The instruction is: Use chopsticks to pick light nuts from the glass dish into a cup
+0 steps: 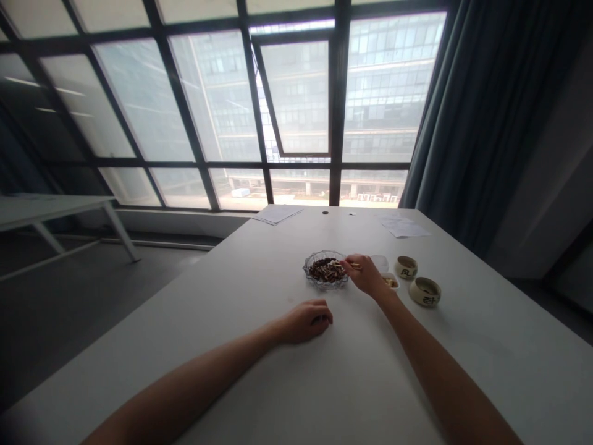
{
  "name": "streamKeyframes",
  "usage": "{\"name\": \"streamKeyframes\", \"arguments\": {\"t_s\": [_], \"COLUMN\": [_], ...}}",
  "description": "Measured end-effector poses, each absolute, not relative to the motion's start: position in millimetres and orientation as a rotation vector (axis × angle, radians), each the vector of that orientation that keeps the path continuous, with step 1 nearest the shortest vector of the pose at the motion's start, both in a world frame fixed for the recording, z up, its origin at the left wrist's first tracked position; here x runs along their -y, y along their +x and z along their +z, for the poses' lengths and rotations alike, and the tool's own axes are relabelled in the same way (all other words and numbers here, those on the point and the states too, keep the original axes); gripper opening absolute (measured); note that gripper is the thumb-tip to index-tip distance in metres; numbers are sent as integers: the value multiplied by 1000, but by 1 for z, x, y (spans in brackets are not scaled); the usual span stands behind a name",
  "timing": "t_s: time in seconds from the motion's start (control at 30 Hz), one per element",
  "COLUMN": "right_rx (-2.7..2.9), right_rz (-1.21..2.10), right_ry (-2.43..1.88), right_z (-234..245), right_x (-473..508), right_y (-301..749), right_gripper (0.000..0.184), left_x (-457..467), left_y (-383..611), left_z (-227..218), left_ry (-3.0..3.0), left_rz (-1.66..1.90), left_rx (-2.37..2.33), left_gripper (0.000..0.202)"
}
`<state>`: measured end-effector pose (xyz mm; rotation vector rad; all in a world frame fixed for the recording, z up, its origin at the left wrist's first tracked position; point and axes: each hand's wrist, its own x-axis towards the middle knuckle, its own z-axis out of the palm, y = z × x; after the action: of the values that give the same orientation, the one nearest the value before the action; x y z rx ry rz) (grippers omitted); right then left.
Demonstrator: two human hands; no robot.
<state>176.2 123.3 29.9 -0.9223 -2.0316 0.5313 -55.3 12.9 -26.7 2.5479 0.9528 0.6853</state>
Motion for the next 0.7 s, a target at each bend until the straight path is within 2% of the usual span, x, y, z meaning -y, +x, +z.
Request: {"name": "streamKeyframes", "arguments": {"t_s": [0.33,0.57,0.7], "right_rx": [1952,1741,1590], "right_rz": [531,600,502], "right_ry": [-940,-936,-1030], "right_z": [33,78,107], "right_x": [-119,-114,-112], "right_y": [175,203,243], "right_gripper": [45,45,45], "left_x": [-12,-11,-11], "left_y": [-56,-57,-55], "left_z": [-24,-23,-24], "left_ry": [2547,2546,2538], "left_rz": [654,647,642], "left_rx": [-968,-966,-979], "left_gripper": [17,18,18]}}
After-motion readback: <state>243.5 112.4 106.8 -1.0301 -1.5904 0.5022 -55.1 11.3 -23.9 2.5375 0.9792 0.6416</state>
